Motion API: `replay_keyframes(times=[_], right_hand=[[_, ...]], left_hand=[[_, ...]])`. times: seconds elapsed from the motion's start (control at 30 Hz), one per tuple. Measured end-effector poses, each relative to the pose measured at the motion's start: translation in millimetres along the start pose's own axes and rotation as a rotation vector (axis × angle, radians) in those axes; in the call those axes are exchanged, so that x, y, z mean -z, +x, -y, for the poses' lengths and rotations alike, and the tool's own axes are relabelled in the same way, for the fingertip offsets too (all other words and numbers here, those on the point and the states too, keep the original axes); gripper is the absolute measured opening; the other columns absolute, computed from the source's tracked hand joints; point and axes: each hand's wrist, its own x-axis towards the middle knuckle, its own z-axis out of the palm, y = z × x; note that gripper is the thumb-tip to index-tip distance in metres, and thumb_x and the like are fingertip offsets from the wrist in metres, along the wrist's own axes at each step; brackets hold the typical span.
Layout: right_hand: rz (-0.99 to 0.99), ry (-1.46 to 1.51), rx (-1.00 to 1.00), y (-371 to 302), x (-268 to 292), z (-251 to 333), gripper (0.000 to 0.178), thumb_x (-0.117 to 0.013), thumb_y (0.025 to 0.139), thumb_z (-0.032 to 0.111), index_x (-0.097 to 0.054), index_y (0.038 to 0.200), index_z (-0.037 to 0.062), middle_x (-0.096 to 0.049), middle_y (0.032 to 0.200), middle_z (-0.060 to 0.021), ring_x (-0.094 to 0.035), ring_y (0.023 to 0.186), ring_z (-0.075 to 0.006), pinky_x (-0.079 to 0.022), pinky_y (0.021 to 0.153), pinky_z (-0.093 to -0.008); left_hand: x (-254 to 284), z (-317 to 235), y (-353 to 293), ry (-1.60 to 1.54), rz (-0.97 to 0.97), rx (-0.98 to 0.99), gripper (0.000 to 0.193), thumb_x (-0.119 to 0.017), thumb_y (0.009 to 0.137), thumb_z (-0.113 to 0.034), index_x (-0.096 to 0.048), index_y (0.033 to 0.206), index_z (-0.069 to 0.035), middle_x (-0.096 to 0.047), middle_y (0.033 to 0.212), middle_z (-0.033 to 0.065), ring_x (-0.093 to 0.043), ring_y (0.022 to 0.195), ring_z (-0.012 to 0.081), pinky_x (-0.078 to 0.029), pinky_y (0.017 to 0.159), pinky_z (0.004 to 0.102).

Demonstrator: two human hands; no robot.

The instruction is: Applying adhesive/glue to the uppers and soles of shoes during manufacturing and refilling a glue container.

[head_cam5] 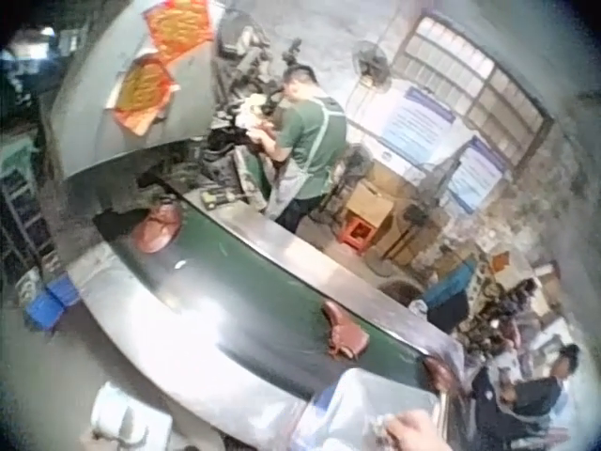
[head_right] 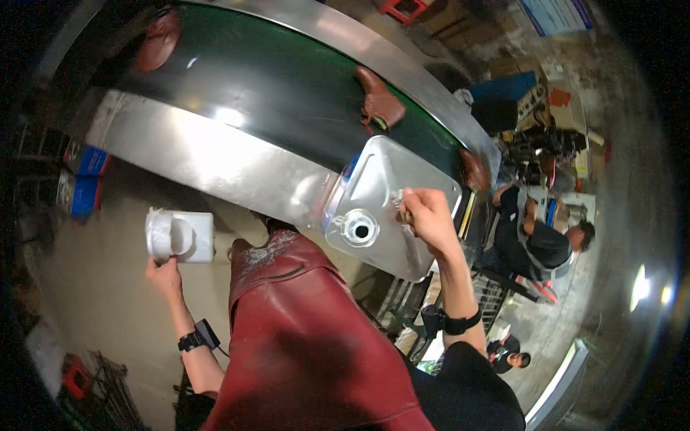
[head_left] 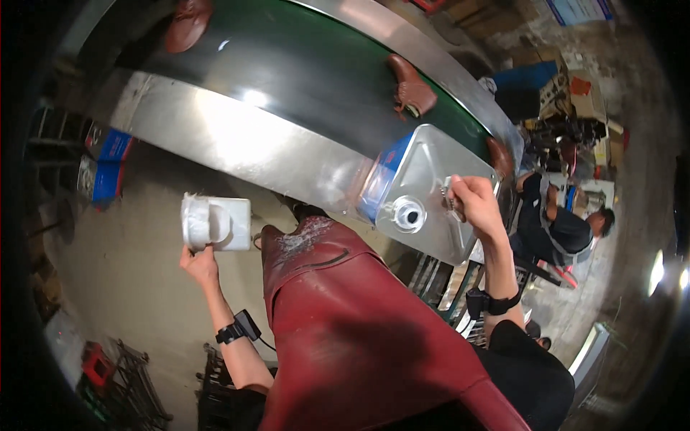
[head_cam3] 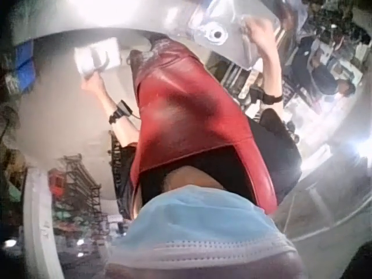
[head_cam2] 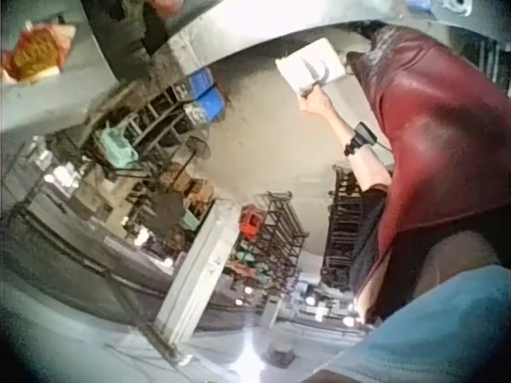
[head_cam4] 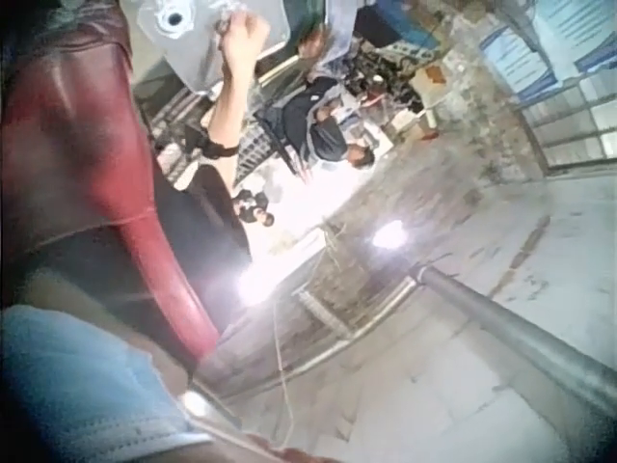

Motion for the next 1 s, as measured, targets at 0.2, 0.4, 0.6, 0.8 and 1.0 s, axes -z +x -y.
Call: replay_keyframes(times=[0.2, 0.4, 0.6, 0.8, 1.0], right_hand=[[0.300, -0.308, -0.007, 16, -103, 57, 0.038, -0.058, 0.105, 0.024, -0.065, 0.078, -0.0017, -0.052, 0.059, 0.0003, -0.046, 0.050, -0.0100, -0.034, 0.046, -0.0295], [0.588, -0.236, -0.159, 27, -249, 88, 0.033, -0.059, 0.103, 0.019, -0.056, 0.075, 0.0020, -0.048, 0.060, -0.0014, -0.040, 0.047, -0.0107, -0.025, 0.043, -0.0309], [0.664, -0.375, -0.173, 36, -330, 105, 0.022, -0.062, 0.098, 0.012, -0.052, 0.080, 0.0035, -0.049, 0.061, -0.0067, -0.044, 0.047, -0.0138, -0.026, 0.040, -0.0312], [0.580, -0.524, -0.138, 35, -418, 86, 0.024, -0.062, 0.091, 0.008, -0.057, 0.069, -0.0006, -0.054, 0.059, -0.0107, -0.053, 0.051, -0.0188, -0.032, 0.042, -0.0336], [0.676, -0.891, 0.020, 29, -464, 102, 0.016, -0.065, 0.084, 0.011, -0.069, 0.076, -0.0027, -0.062, 0.061, -0.0132, -0.059, 0.052, -0.0217, -0.043, 0.046, -0.0348]], left_hand=[[-20, 58, -11, -0.138, 0.056, 0.044, 0.047, -0.076, 0.069, -0.004, -0.073, 0.116, 0.003, -0.077, 0.094, 0.0147, -0.071, 0.088, 0.0199, -0.056, 0.086, 0.0361], [-32, 86, -22, -0.263, 0.072, 0.320, 0.053, -0.079, 0.067, -0.005, -0.072, 0.120, 0.003, -0.077, 0.101, 0.0212, -0.074, 0.095, 0.0256, -0.057, 0.089, 0.0379], [-61, 126, -34, -0.222, 0.026, 0.318, 0.059, -0.086, 0.065, -0.010, -0.072, 0.122, 0.001, -0.075, 0.108, 0.0256, -0.074, 0.103, 0.0371, -0.057, 0.092, 0.0411], [-58, 103, -31, -0.268, 0.000, 0.297, 0.052, -0.084, 0.067, -0.007, -0.073, 0.117, 0.001, -0.076, 0.105, 0.0232, -0.075, 0.098, 0.0354, -0.056, 0.088, 0.0410], [-68, 111, -35, -0.395, -0.053, 0.323, 0.046, -0.085, 0.070, -0.008, -0.075, 0.114, -0.001, -0.077, 0.104, 0.0195, -0.075, 0.094, 0.0310, -0.056, 0.086, 0.0398]])
